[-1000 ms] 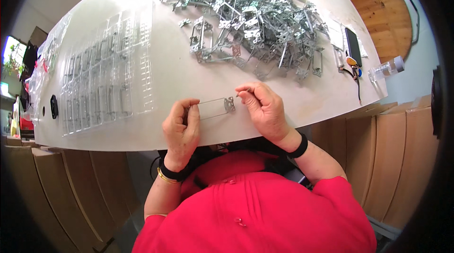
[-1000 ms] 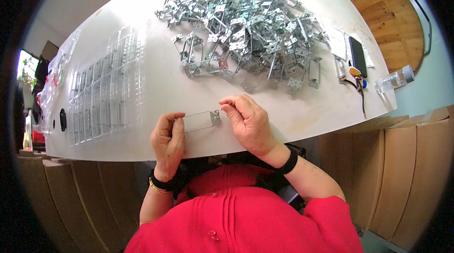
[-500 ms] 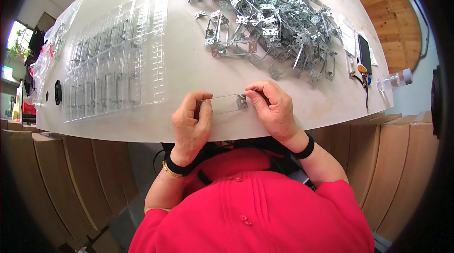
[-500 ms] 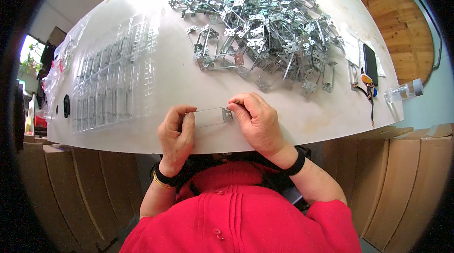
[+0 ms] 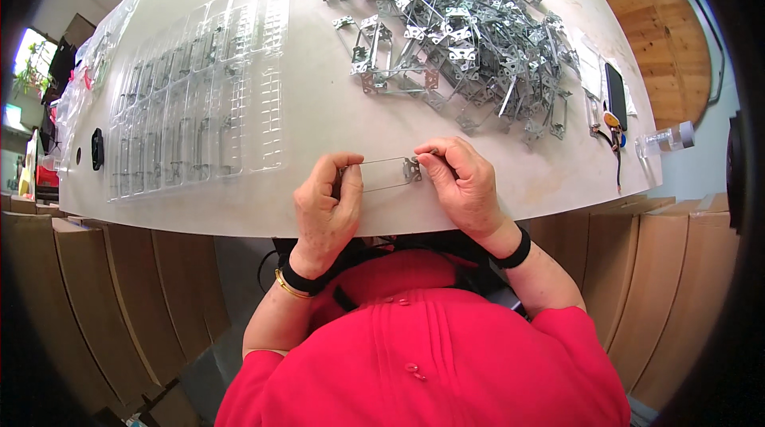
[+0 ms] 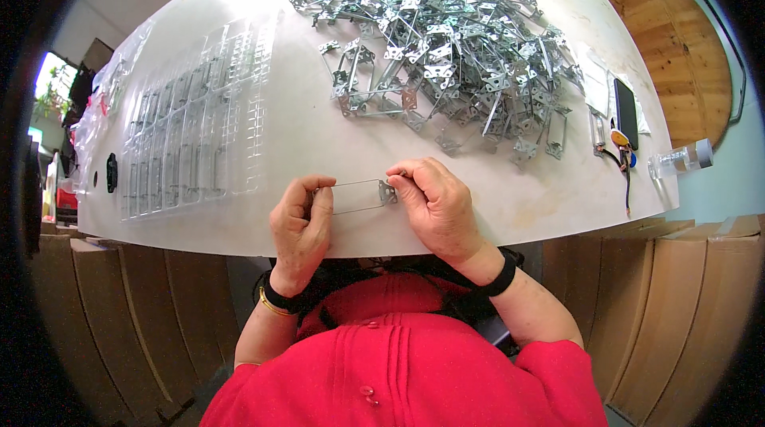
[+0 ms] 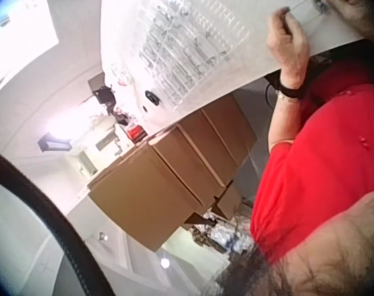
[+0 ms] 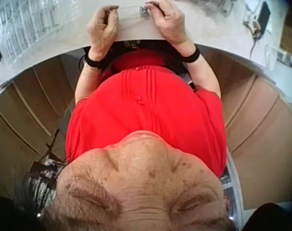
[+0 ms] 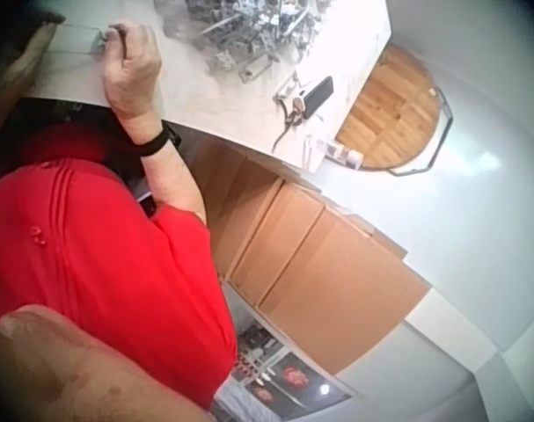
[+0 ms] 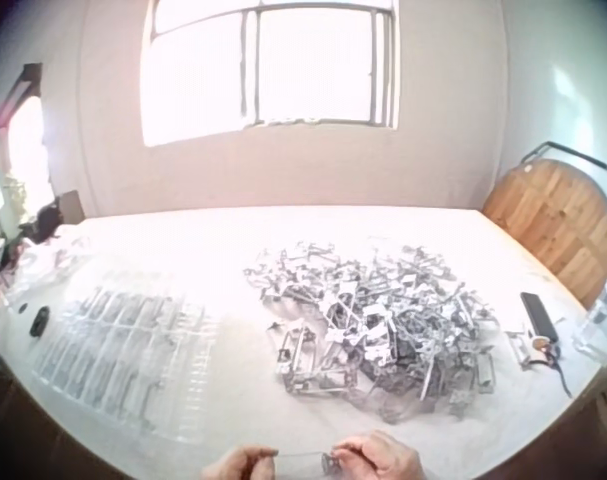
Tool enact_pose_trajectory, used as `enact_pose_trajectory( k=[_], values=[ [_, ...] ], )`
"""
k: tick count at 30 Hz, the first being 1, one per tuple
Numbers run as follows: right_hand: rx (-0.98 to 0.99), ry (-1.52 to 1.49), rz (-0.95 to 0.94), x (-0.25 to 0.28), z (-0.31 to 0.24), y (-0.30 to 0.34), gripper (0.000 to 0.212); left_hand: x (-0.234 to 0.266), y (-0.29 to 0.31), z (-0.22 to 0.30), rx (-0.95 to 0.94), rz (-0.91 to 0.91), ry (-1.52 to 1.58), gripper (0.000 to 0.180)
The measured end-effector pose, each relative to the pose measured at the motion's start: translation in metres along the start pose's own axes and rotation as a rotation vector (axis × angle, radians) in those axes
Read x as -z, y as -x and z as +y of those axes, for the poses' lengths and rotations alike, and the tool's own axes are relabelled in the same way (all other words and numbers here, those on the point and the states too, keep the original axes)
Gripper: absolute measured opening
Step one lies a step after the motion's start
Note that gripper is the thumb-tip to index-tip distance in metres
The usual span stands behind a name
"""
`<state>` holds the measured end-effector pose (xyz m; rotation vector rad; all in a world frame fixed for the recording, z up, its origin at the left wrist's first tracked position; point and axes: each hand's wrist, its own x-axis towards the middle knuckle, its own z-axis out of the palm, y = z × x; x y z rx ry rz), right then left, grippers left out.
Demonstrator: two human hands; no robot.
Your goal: Assembling small metal bracket components and organizing them into a plastic sorting tray.
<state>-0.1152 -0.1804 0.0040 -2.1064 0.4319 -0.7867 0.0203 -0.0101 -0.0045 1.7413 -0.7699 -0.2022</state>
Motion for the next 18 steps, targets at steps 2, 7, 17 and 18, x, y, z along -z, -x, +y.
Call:
enact_pose_trajectory(
  k=[2,7,17,18],
  values=[
    [0.014,0.012,-0.015,0.0021,-0.0007,-0.0001,0.009,-0.0004,0.0001,0.0004,-0.018,0.011,-0.003,0.007],
    [-0.078,-0.036,-0.029,0.0040,0.0023,0.0021,0.011,0.0013,0.0008,0.0014,0.010,-0.009,-0.016,0.007],
    [-0.024,-0.010,-0.015,0.0012,0.0027,0.0002,0.009,0.0005,-0.0003,0.0023,-0.007,-0.005,-0.020,0.008],
    [-0.022,-0.005,-0.007,0.0002,0.0039,-0.0001,0.009,0.0010,-0.0010,0.0036,-0.014,-0.005,-0.031,0.008]
  ],
)
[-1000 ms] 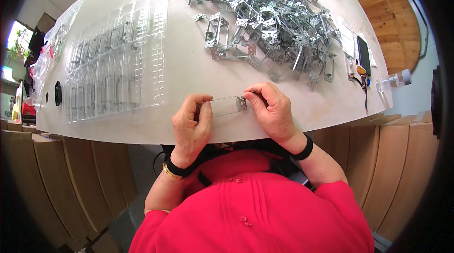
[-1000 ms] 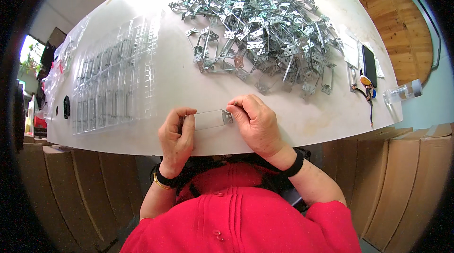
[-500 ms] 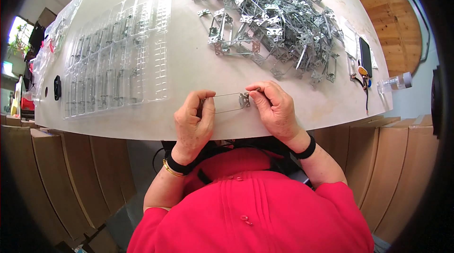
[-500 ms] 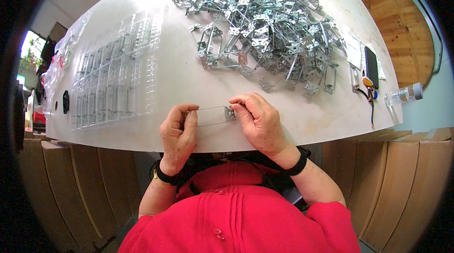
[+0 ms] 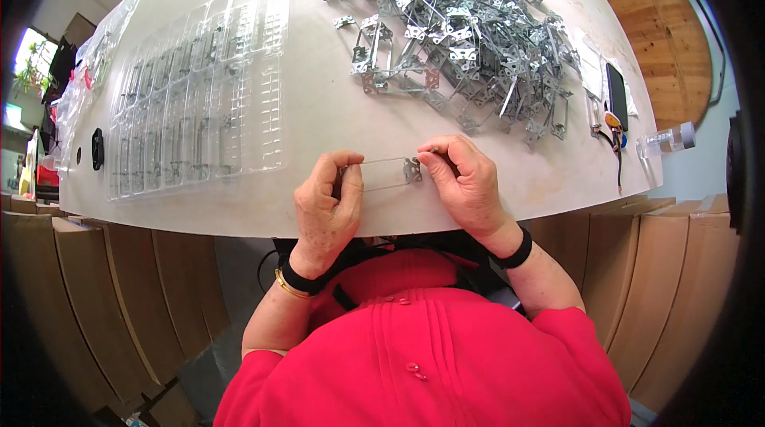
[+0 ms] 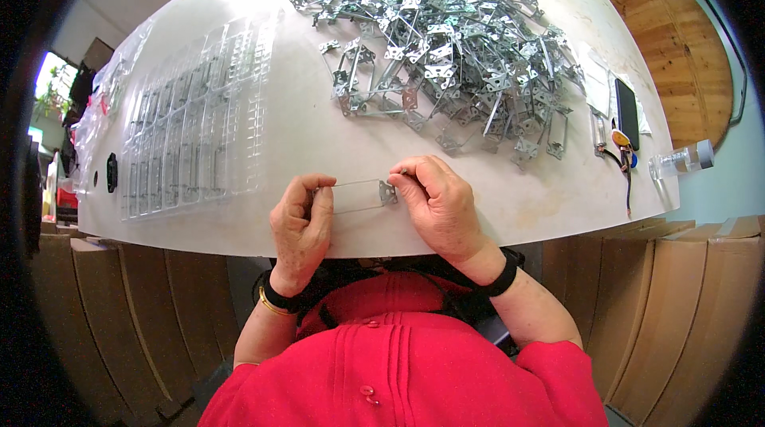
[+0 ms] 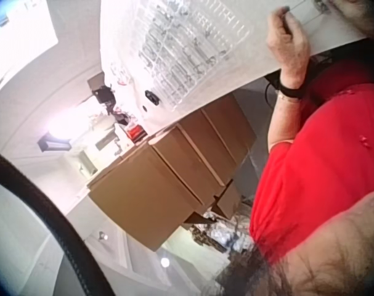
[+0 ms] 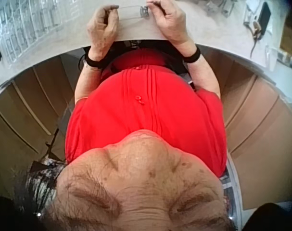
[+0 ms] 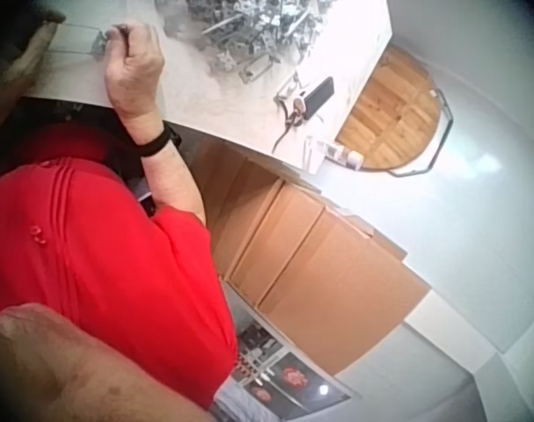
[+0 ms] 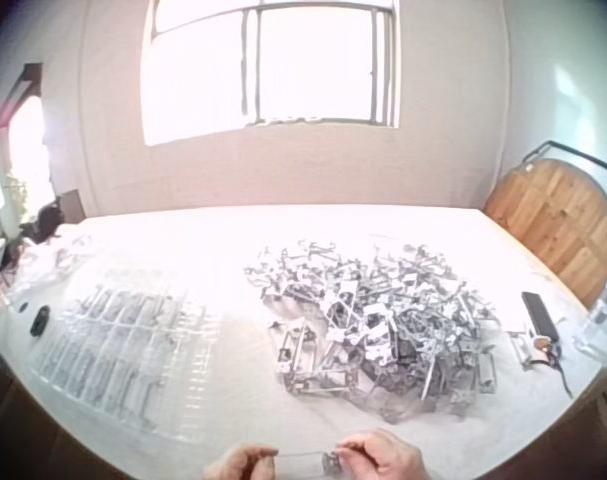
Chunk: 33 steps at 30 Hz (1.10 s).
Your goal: Assembling small metal bracket components and organizing them into a plastic sorting tray.
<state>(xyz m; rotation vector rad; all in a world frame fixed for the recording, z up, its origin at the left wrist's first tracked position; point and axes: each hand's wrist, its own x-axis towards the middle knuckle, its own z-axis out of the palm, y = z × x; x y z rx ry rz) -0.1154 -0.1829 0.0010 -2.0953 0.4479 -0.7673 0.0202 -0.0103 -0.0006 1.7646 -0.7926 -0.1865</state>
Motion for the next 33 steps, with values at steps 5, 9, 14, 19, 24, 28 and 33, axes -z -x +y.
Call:
enact_pose_trajectory(
  k=[5,9,14,19,24,28,33],
  values=[
    [0.012,0.007,0.021,-0.0033,-0.0043,-0.0009,0.013,-0.0005,0.0004,-0.0020,-0.042,0.014,0.002,0.009],
    [0.024,0.023,0.023,-0.0037,-0.0013,0.0011,0.014,-0.0002,0.0019,-0.0017,0.012,-0.019,0.023,0.009],
    [0.115,0.037,0.054,-0.0043,-0.0003,-0.0003,0.014,0.0004,0.0022,-0.0009,0.027,-0.023,0.031,0.009],
    [0.047,0.025,0.037,-0.0036,-0.0020,0.0022,0.012,-0.0012,0.0020,-0.0054,0.008,0.003,0.021,0.007],
    [0.051,0.026,0.020,-0.0025,-0.0033,0.0019,0.014,-0.0012,0.0018,-0.0029,0.004,0.008,0.002,0.007],
    [0.132,0.038,0.061,-0.0049,-0.0013,-0.0002,0.015,-0.0006,0.0019,-0.0026,0.016,0.001,0.000,0.007],
    [0.071,0.043,0.025,-0.0028,-0.0016,0.0033,0.015,-0.0008,0.0018,-0.0023,0.006,0.011,-0.009,0.007]
  ],
)
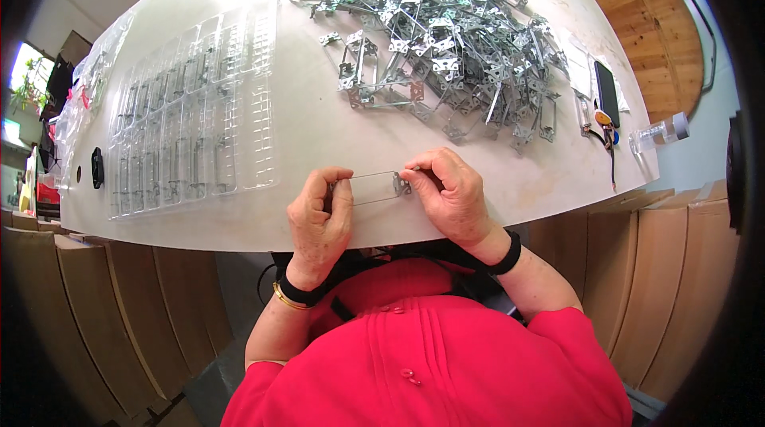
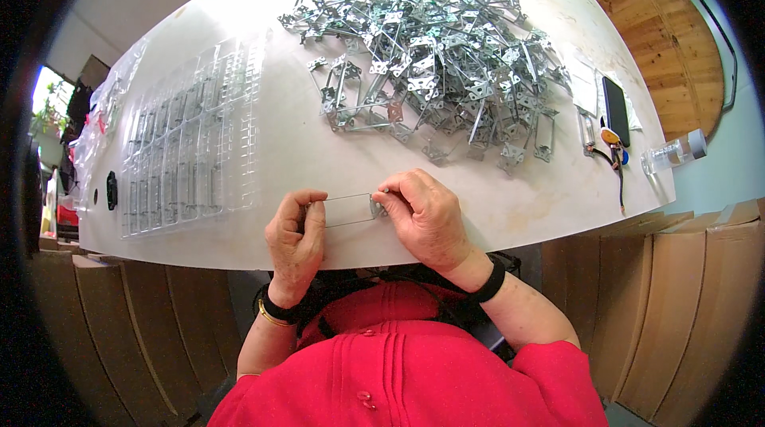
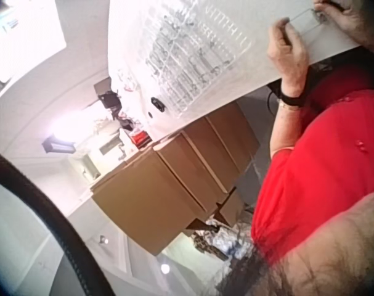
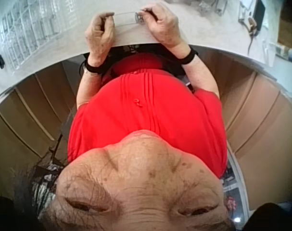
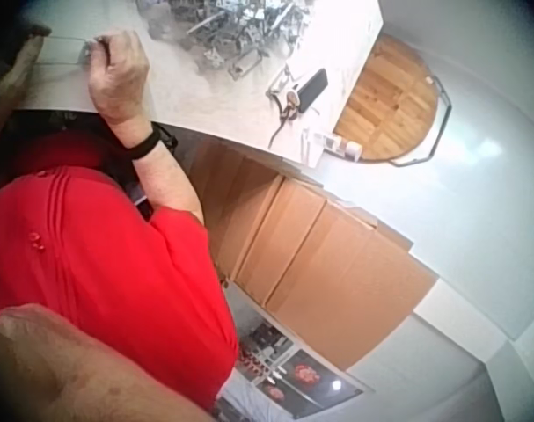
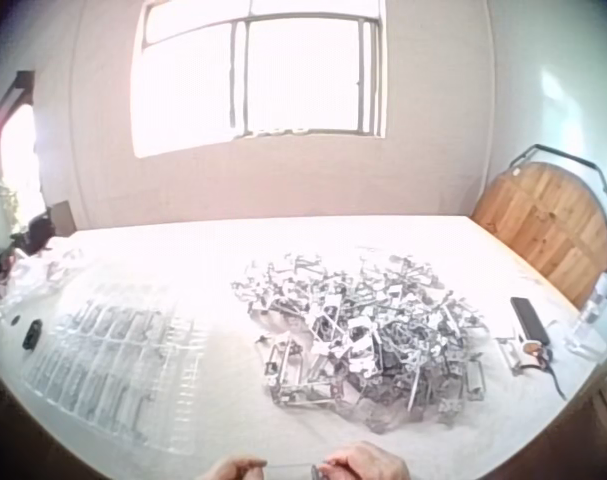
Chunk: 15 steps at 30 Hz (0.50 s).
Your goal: Assembling small metal bracket components and organizing them into a plastic sorting tray.
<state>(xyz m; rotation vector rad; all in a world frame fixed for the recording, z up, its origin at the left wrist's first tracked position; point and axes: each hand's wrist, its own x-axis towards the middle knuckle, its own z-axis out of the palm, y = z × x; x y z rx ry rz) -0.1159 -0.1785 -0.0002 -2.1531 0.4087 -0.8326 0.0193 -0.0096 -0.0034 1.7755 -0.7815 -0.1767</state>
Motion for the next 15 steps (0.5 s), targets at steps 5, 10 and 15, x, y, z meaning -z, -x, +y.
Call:
enact_pose_trajectory(
  k=[5,10,15],
  values=[
    [0.015,-0.021,0.008,-0.0012,0.0020,-0.0013,0.015,0.0008,-0.0002,0.0007,-0.003,-0.003,-0.016,0.007],
    [0.016,-0.013,0.032,-0.0026,0.0012,-0.0013,0.014,0.0008,0.0002,0.0011,0.006,-0.006,0.005,0.007],
    [0.012,-0.003,0.003,0.0001,0.0042,0.0002,0.014,0.0002,-0.0002,0.0017,-0.007,-0.005,-0.007,0.007]
  ],
)
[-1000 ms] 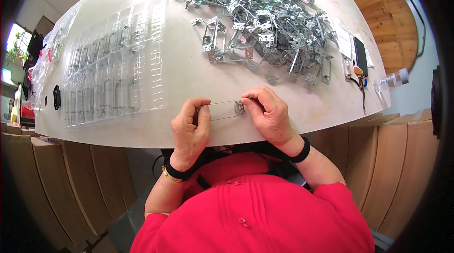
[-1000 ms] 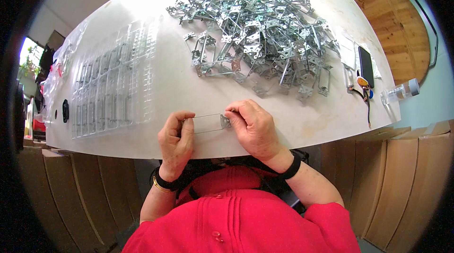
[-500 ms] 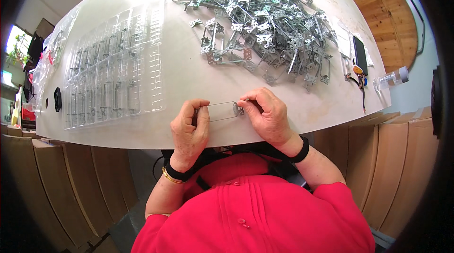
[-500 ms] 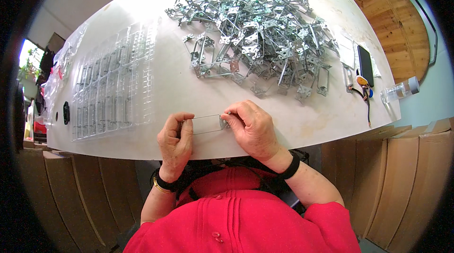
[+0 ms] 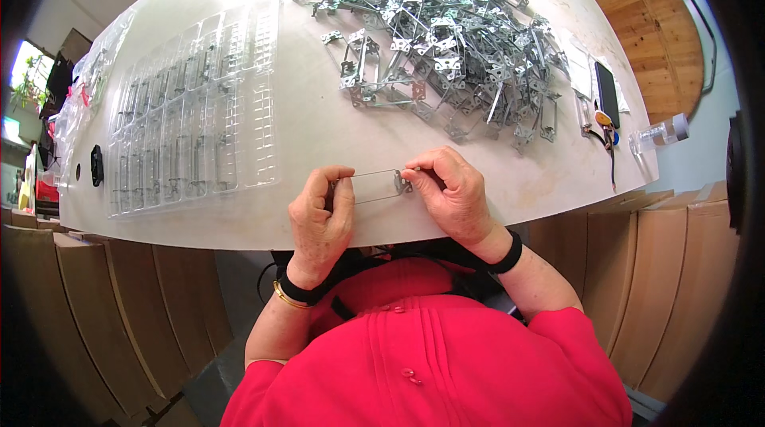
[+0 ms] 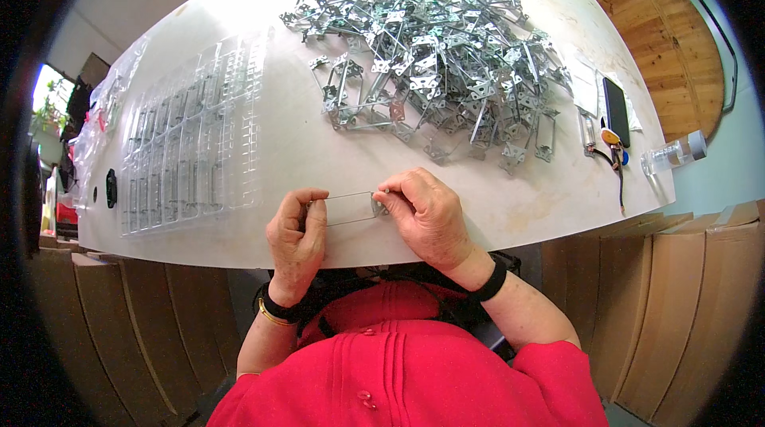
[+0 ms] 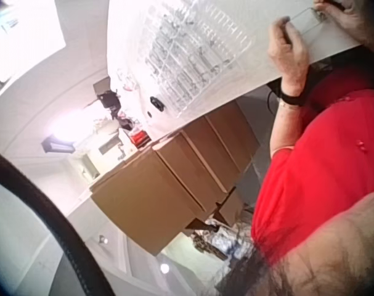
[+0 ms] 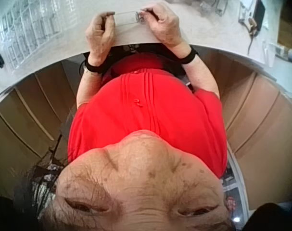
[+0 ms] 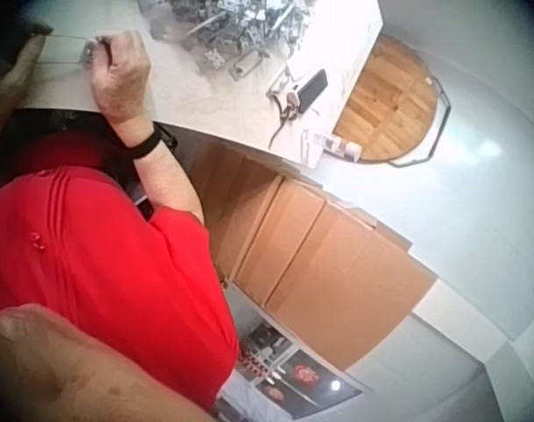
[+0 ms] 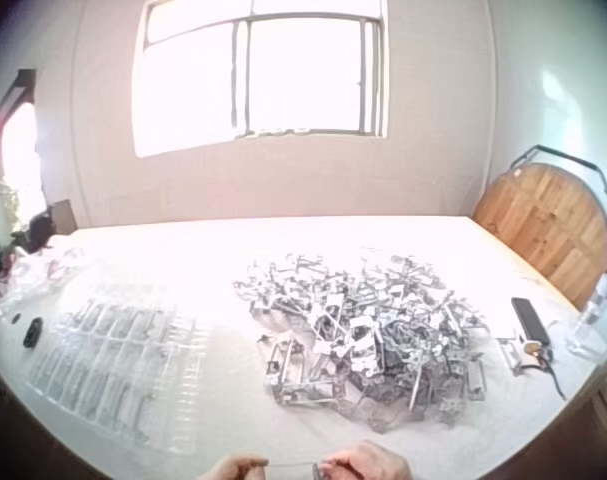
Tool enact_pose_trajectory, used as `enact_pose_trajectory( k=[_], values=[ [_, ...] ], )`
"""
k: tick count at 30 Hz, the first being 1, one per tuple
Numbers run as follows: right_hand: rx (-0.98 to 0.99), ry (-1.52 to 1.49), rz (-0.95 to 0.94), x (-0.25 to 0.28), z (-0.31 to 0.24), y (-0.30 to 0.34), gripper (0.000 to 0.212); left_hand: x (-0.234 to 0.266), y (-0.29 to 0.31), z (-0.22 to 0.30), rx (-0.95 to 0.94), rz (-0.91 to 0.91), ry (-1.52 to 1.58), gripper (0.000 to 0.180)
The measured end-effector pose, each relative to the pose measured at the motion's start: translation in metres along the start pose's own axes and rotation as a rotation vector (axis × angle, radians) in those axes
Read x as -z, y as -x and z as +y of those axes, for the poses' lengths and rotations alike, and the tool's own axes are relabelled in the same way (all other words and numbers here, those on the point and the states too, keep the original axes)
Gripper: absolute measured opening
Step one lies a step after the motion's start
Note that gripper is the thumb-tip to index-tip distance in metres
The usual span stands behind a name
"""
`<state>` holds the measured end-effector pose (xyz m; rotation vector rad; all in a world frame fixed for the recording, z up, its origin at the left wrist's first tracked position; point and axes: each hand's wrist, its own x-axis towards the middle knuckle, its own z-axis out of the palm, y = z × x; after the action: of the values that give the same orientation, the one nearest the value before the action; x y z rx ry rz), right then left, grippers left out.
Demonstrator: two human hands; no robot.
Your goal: Assembling small metal bracket components and organizing them into a plastic sorting tray.
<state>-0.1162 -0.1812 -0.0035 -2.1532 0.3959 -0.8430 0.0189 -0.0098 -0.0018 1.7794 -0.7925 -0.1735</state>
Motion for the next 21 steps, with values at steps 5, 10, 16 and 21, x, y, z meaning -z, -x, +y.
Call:
enact_pose_trajectory(
  k=[5,10,16,21],
  values=[
    [-0.041,0.011,-0.024,0.0001,-0.0038,-0.0015,0.015,-0.0008,-0.0001,-0.0016,-0.022,0.010,0.008,0.007],
    [0.076,-0.005,0.022,-0.0022,-0.0030,-0.0031,0.014,-0.0003,0.0007,-0.0034,0.004,0.001,0.005,0.006],
    [-0.047,-0.025,-0.012,0.0001,-0.0029,0.0008,0.015,-0.0009,0.0004,-0.0030,-0.009,0.015,0.006,0.007],
    [0.028,-0.025,0.021,-0.0009,-0.0036,-0.0014,0.015,-0.0009,0.0004,-0.0023,-0.004,0.008,0.007,0.007]
  ],
)
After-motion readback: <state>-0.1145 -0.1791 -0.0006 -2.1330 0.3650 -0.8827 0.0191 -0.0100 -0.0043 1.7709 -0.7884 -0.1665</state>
